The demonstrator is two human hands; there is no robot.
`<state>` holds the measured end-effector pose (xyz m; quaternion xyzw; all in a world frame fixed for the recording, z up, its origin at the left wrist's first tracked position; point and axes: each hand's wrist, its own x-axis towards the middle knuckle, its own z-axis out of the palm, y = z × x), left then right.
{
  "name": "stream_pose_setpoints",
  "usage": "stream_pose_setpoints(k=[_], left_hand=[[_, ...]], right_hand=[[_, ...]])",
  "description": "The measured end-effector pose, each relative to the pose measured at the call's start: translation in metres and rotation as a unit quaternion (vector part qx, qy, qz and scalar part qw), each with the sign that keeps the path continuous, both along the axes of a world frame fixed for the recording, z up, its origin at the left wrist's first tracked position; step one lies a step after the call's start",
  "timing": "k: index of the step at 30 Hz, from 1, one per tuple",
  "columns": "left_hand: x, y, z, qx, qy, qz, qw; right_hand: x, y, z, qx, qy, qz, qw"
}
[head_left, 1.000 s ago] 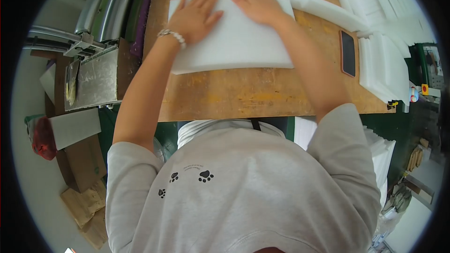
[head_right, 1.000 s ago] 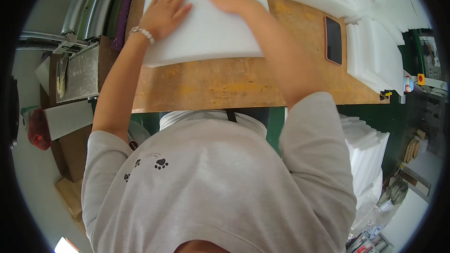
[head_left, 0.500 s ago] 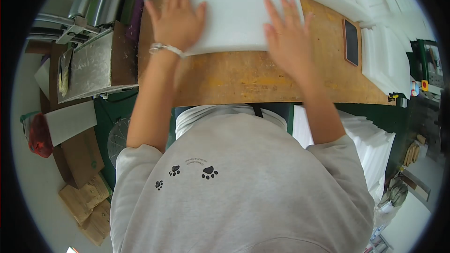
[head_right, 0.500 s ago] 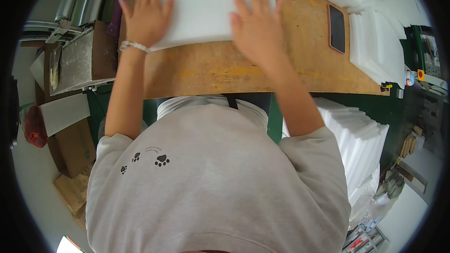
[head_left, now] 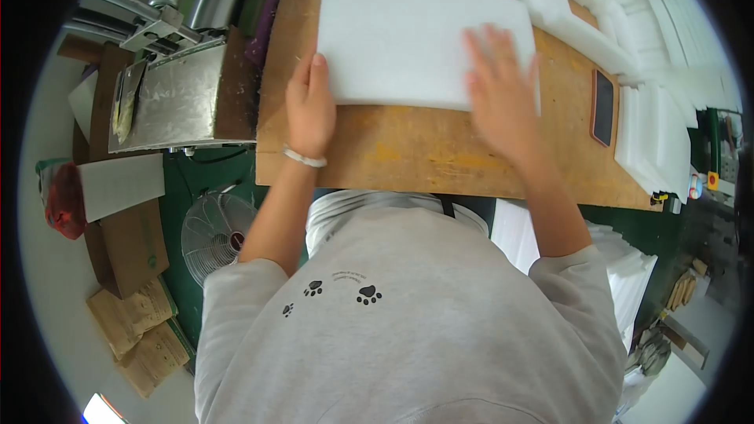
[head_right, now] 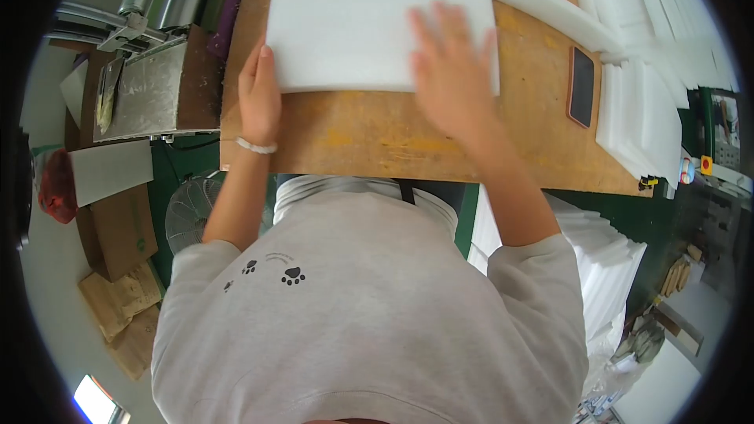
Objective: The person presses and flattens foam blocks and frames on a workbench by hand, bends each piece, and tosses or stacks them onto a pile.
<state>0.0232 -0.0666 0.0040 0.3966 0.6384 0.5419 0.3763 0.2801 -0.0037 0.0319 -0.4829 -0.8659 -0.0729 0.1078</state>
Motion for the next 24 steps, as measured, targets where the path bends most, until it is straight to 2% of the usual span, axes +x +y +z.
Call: stream_pose_setpoints(k=[2,4,6,9,10,11,12,14,15,16,19,21,24], left_hand=[[0.012,0.001,-0.006,0.059,-0.017,0.041,0.997],[0.018,0.000,-0.011,0.114,-0.037,0.086,0.989],[0.018,-0.002,-0.010,0.101,-0.030,0.082,0.991],[0.016,-0.003,-0.010,0.058,-0.007,0.051,0.997],[0.015,-0.001,-0.010,0.055,-0.007,0.056,0.997],[0.013,0.001,-0.011,0.089,0.057,0.063,0.992],[0.012,0.004,-0.011,0.123,0.121,0.067,0.983],[0.011,0.007,-0.010,0.190,0.248,0.068,0.947],[0.009,0.007,-0.005,0.189,0.250,0.066,0.947],[0.004,0.006,0.002,0.149,0.315,0.025,0.937],[-0.009,0.001,0.020,0.032,0.490,-0.100,0.865],[-0.008,0.002,0.014,0.037,0.423,-0.084,0.901],[-0.006,0.002,0.013,0.040,0.416,-0.082,0.905]], right_hand=[[-0.055,-0.002,-0.005,-0.047,0.068,0.104,0.991],[-0.105,0.008,-0.009,-0.056,0.080,0.148,0.984],[-0.148,0.028,-0.017,-0.043,0.094,0.189,0.976],[-0.200,0.070,-0.028,-0.032,0.132,0.183,0.974],[-0.211,0.080,-0.020,-0.038,0.109,0.161,0.980],[-0.219,0.090,-0.007,-0.043,0.086,0.138,0.986],[-0.221,0.105,0.006,-0.047,0.088,0.140,0.985],[-0.220,0.137,0.025,-0.160,0.022,0.071,0.984],[-0.223,0.152,0.027,-0.266,0.010,0.066,0.962],[-0.223,0.164,0.027,-0.368,-0.004,0.061,0.928],[-0.185,0.178,0.039,-0.405,-0.006,0.109,0.908],[-0.154,0.190,0.027,-0.390,0.022,0.048,0.919],[-0.089,0.201,0.035,-0.356,-0.017,0.002,0.934]])
